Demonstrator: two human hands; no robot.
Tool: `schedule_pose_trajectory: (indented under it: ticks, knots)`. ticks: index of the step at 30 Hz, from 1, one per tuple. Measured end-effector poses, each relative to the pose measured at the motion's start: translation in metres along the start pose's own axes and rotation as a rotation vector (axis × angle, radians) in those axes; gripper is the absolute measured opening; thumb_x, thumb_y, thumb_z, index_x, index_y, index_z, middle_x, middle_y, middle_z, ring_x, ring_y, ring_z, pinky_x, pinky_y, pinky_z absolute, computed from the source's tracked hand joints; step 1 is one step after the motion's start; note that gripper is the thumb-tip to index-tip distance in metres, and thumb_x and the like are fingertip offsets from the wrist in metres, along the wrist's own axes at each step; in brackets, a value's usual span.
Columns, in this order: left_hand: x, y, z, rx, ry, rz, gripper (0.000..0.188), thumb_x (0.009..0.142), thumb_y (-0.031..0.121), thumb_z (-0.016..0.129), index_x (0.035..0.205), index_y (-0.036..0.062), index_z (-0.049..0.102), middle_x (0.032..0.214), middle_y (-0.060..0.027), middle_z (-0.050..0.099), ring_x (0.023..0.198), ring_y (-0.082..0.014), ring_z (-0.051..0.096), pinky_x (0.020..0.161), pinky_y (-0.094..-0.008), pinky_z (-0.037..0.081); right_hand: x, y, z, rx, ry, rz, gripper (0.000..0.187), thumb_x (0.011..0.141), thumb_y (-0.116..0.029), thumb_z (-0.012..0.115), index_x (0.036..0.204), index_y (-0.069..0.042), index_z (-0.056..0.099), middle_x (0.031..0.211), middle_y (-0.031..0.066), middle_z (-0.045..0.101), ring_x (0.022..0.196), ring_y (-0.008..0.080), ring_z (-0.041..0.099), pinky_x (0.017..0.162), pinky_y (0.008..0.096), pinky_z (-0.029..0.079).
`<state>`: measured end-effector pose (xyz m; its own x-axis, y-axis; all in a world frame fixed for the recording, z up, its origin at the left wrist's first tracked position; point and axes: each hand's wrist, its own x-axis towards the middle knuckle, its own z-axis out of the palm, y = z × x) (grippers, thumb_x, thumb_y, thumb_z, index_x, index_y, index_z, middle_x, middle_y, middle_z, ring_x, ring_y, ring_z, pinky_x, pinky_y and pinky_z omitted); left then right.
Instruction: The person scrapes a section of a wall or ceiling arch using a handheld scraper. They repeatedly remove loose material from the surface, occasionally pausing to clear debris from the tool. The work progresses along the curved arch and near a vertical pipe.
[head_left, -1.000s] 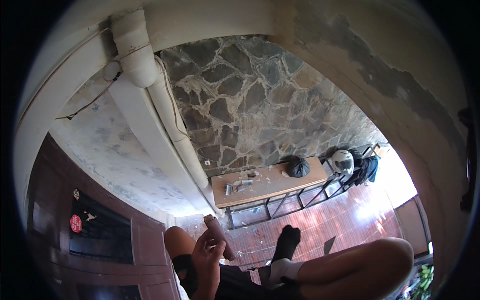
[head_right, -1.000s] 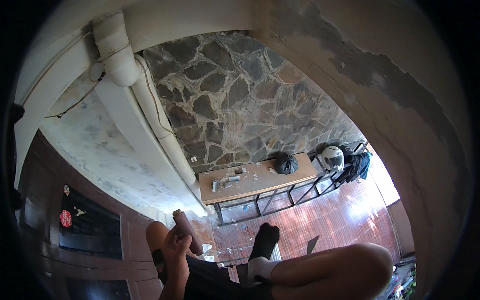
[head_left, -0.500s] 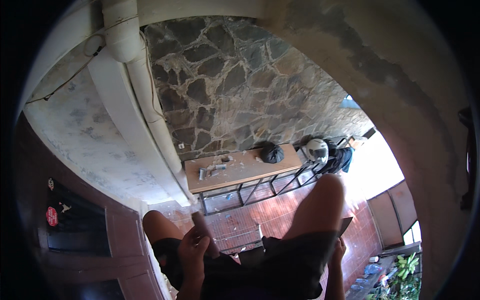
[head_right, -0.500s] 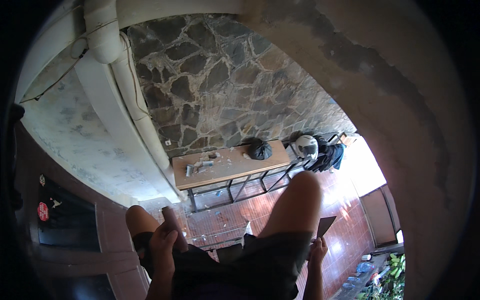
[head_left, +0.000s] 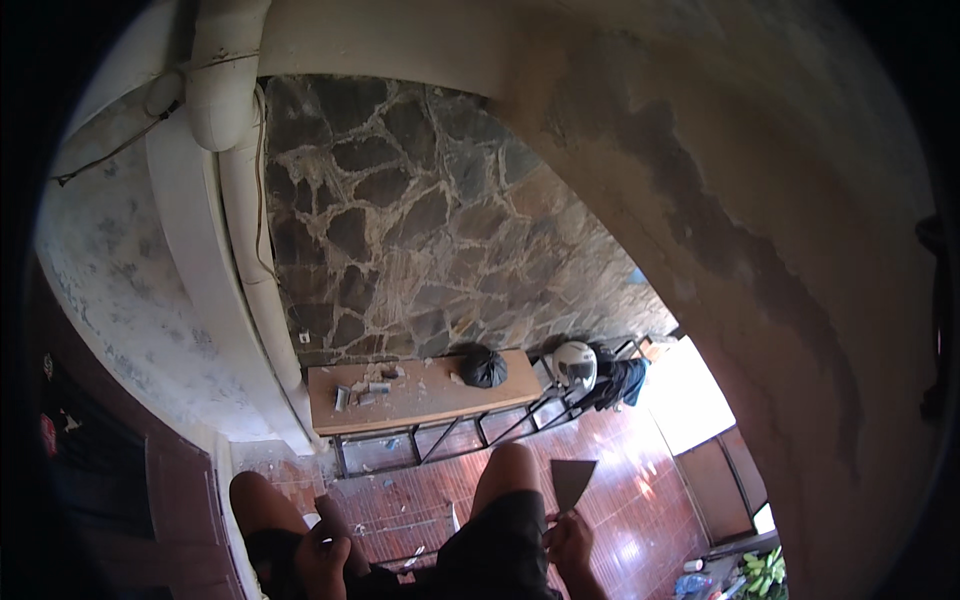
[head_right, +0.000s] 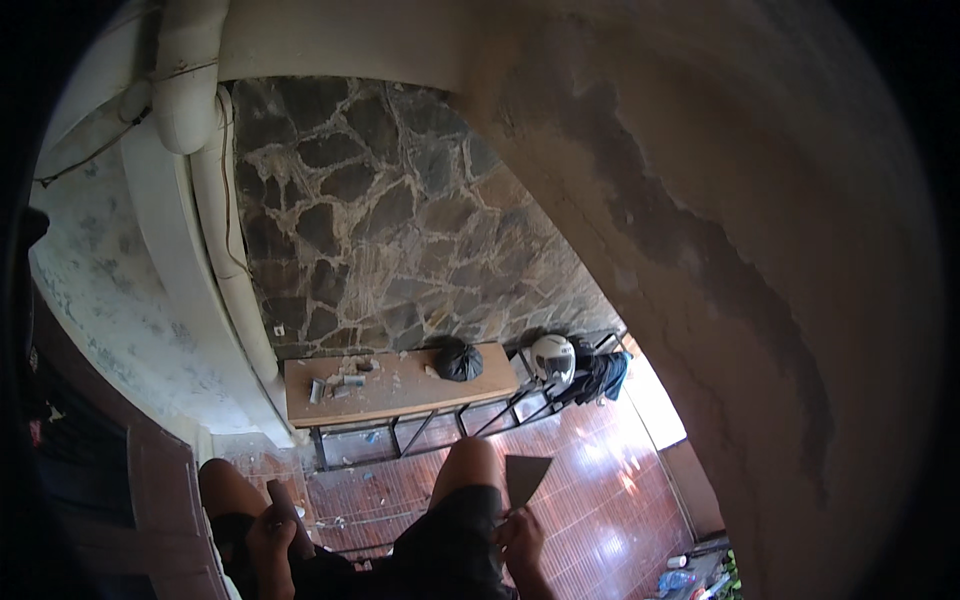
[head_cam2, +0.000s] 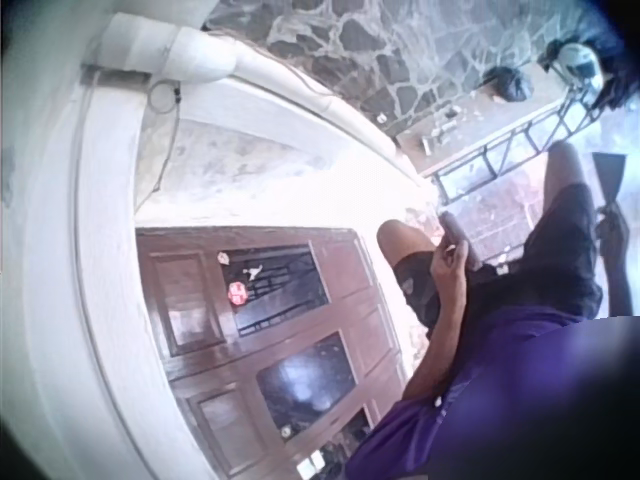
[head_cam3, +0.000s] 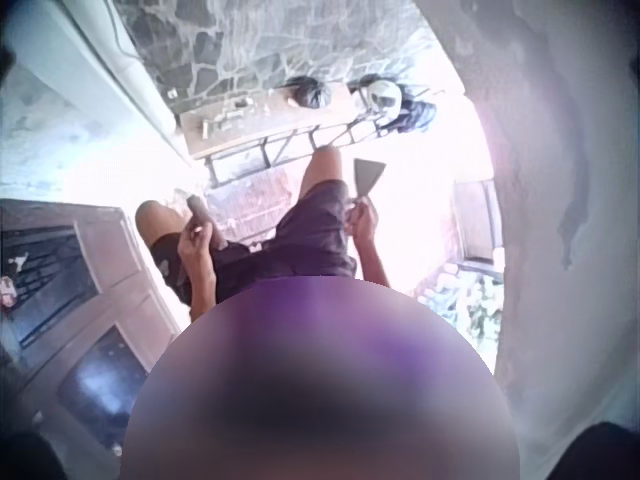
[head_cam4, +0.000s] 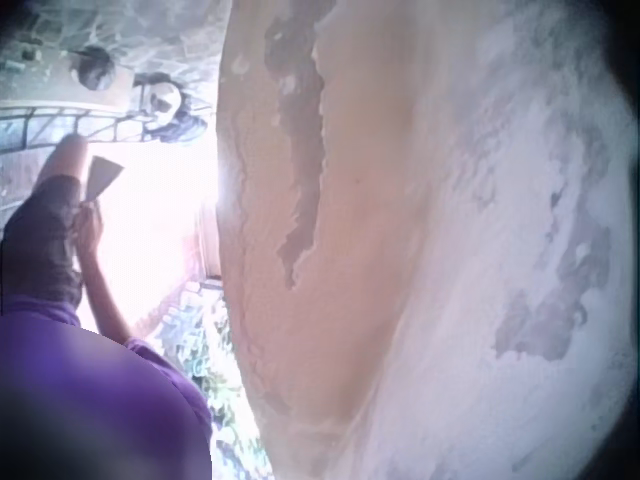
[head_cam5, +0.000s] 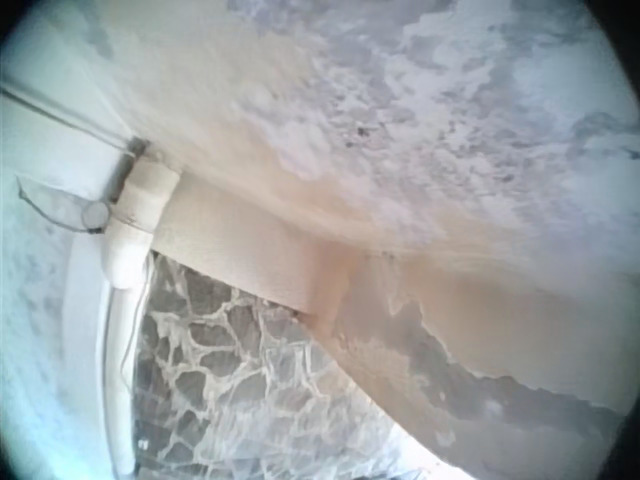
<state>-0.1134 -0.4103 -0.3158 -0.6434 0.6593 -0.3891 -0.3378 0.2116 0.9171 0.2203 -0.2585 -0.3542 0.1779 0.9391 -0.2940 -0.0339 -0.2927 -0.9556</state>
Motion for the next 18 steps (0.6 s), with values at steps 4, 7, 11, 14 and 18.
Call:
schedule_pose_trajectory:
  ticks: [4, 7, 11, 14, 18]
  knots:
    - [0.025, 0.006, 0.036, 0.028, -0.028, -0.131, 0.041, 0.086, 0.017, 0.071, 0.120, -0.0042, 0.060, 0.101, -0.0110, 0.064, 0.092, -0.0201, 0.060, 0.079, -0.0344, 0.047, -0.018, 0.012, 0.025, 0.267, 0.052, 0.134, 0.022, 0.096, -0.013, 0.053, 0.112, 0.000, 0.059, 0.070, 0.0047, 0.058, 0.049, 0.0084, 0.051, 0.046, 0.0272, 0.048]
    - [0.067, 0.033, 0.097, 0.175, -0.125, 0.094, 0.037, 0.086, 0.022, 0.072, 0.109, -0.0059, 0.064, 0.077, -0.0062, 0.063, 0.063, -0.0111, 0.058, 0.058, -0.0267, 0.047, -0.038, 0.013, 0.022, 0.163, 0.014, 0.269, 0.020, 0.097, -0.018, 0.050, 0.100, -0.001, 0.061, 0.059, 0.0029, 0.053, 0.039, 0.0097, 0.042, 0.037, 0.0262, 0.041]
    - [0.118, 0.112, 0.194, -0.043, -0.205, 0.487, 0.037, 0.092, 0.038, 0.068, 0.095, 0.0009, 0.063, 0.065, 0.0011, 0.054, 0.054, -0.0050, 0.052, 0.049, -0.0219, 0.039, -0.053, 0.017, 0.016, 0.072, -0.124, 0.233, 0.029, 0.099, -0.026, 0.046, 0.093, -0.003, 0.062, 0.053, 0.0048, 0.053, 0.037, 0.0098, 0.041, 0.033, 0.0239, 0.029]
    - [0.169, 0.195, 0.270, 0.063, -0.337, 0.858, 0.031, 0.099, 0.026, 0.056, 0.115, -0.0004, 0.057, 0.070, -0.0044, 0.058, 0.051, -0.0083, 0.054, 0.044, -0.0242, 0.044, -0.047, 0.020, 0.017, 0.013, -0.093, 0.250, 0.031, 0.100, -0.027, 0.045, 0.088, -0.004, 0.062, 0.051, 0.0048, 0.052, 0.037, 0.0105, 0.042, 0.032, 0.0252, 0.028]
    - [0.219, 0.300, 0.391, 0.195, -0.119, 1.346, 0.040, 0.099, 0.018, 0.045, 0.131, -0.0046, 0.050, 0.083, -0.0164, 0.065, 0.065, -0.0215, 0.066, 0.055, -0.0341, 0.054, -0.027, 0.017, 0.023, 0.068, 0.040, 0.341, 0.032, 0.100, -0.027, 0.043, 0.085, -0.005, 0.060, 0.052, 0.0051, 0.052, 0.037, 0.0119, 0.043, 0.030, 0.0250, 0.030]
